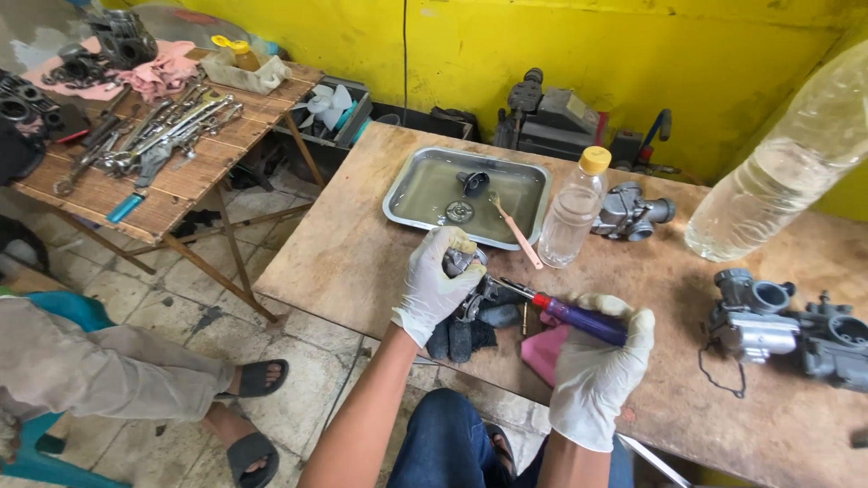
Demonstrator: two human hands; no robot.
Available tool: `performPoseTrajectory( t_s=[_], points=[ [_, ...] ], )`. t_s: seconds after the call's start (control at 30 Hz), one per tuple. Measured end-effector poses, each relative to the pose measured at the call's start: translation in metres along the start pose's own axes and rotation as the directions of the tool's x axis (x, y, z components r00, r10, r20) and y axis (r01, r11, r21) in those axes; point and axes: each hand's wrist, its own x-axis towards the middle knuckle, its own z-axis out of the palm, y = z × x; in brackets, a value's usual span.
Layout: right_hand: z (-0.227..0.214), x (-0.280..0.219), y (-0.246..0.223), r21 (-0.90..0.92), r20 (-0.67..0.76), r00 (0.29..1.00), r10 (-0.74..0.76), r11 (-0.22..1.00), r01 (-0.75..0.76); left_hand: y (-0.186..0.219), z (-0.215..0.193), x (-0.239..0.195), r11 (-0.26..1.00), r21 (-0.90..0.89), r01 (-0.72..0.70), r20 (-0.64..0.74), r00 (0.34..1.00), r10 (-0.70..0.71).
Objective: The person is unscrewing the top cover of a motorcycle carburetor using a screwdriver and then removing the cover to access internal parts.
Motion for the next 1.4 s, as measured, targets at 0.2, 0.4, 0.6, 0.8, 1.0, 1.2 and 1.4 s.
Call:
performPoseTrajectory(
  t_s=[0.2, 0.4, 0.6, 0.8, 1.0, 1.2, 1.4],
  points=[
    [0.039, 0.007, -0.009, 0.090, 0.032, 0.999, -0.035, 0.995, 0.032, 0.003, -0.004, -0.004, 0.979, -0.195, 0.063, -0.151, 0.984, -0.093],
    [0.113, 0.004, -0.043, 0.067, 0.256, 0.958, -0.129, 0.991, 0.115, 0.038, 0.003, 0.007, 0.723, -0.677, 0.136, -0.257, 0.877, -0.406],
    [0.137, 0.005, -0.031, -0.232, 0.473, 0.866, -0.161, 0.925, 0.299, 0.040, 0.027, -0.011, 0.633, -0.707, 0.317, -0.163, 0.798, -0.581],
    [0.148, -0.012, -0.022, -0.245, 0.448, 0.884, -0.134, 0.933, 0.266, 0.022, 0.024, -0.019, 0.486, -0.808, 0.332, -0.079, 0.757, -0.649],
    [0.156, -0.011, -0.012, -0.397, 0.551, 0.832, -0.057, 0.859, 0.322, 0.000, 0.026, -0.024, 0.474, -0.827, 0.303, -0.071, 0.780, -0.622],
    [0.162, -0.024, -0.002, -0.449, 0.631, 0.775, -0.007, 0.812, 0.373, -0.013, 0.026, -0.031, 0.431, -0.863, 0.264, -0.091, 0.757, -0.647],
    [0.153, -0.036, -0.001, -0.444, 0.641, 0.767, -0.004, 0.813, 0.376, -0.004, 0.014, -0.033, 0.541, -0.774, 0.328, -0.122, 0.762, -0.636]
  ],
)
